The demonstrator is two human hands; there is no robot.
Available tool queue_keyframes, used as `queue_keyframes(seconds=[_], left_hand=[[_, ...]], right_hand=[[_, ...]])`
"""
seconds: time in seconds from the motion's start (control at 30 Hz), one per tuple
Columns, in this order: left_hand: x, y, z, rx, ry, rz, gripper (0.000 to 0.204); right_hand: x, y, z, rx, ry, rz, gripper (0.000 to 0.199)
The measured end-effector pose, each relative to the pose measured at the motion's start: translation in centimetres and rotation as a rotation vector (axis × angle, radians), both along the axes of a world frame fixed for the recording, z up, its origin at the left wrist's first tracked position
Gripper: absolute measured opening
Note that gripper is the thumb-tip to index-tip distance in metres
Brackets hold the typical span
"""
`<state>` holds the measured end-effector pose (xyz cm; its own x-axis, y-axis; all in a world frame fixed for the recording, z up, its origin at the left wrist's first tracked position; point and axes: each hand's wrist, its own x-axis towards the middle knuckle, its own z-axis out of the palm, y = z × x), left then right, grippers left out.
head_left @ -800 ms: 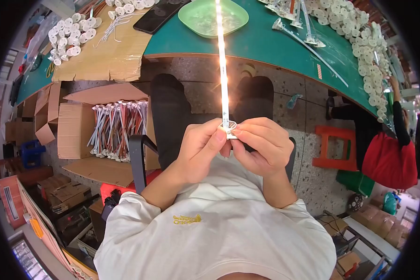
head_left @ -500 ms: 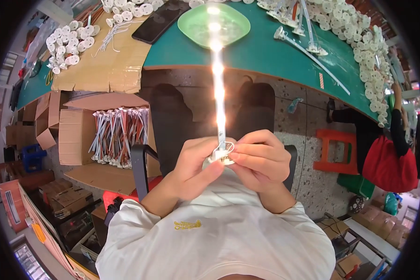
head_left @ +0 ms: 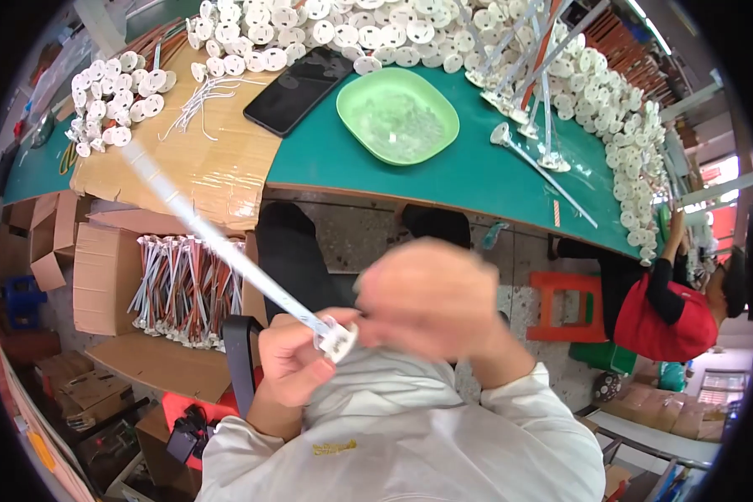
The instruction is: Assembling small white plastic components onto plastic sticks at a factory workbench.
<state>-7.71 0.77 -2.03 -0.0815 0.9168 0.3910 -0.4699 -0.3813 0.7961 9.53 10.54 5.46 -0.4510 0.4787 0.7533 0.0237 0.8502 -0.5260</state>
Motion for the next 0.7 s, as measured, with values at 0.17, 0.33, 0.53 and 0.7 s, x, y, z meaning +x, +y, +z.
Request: queue_keyframes(seconds=[0.17, 0.33, 0.53, 0.7], left_hand=[[-2.4, 0.4, 0.4, -0.060, -0.053, 0.002, 0.052], [-3.0, 0.5, -0.7, -0.085, -0.098, -0.012, 0.052], [-3.8, 0.9, -1.0, -0.178, -0.115, -0.061, 0.046], [-3.5, 0.9, -1.1, -0.162, -0.123, -0.077, 0.043]], right_hand=[[3.4, 13.4, 1.8, 0.046, -0.557, -0.439, 0.012], [2.6, 16.8, 1.1, 0.095, -0.907, -0.272, 0.016], [1.9, 16.8, 0.5, 0.054, -0.941, -0.338, 0.015], [2.1, 17.2, 0.0, 0.177, -0.982, -0.388, 0.011]])
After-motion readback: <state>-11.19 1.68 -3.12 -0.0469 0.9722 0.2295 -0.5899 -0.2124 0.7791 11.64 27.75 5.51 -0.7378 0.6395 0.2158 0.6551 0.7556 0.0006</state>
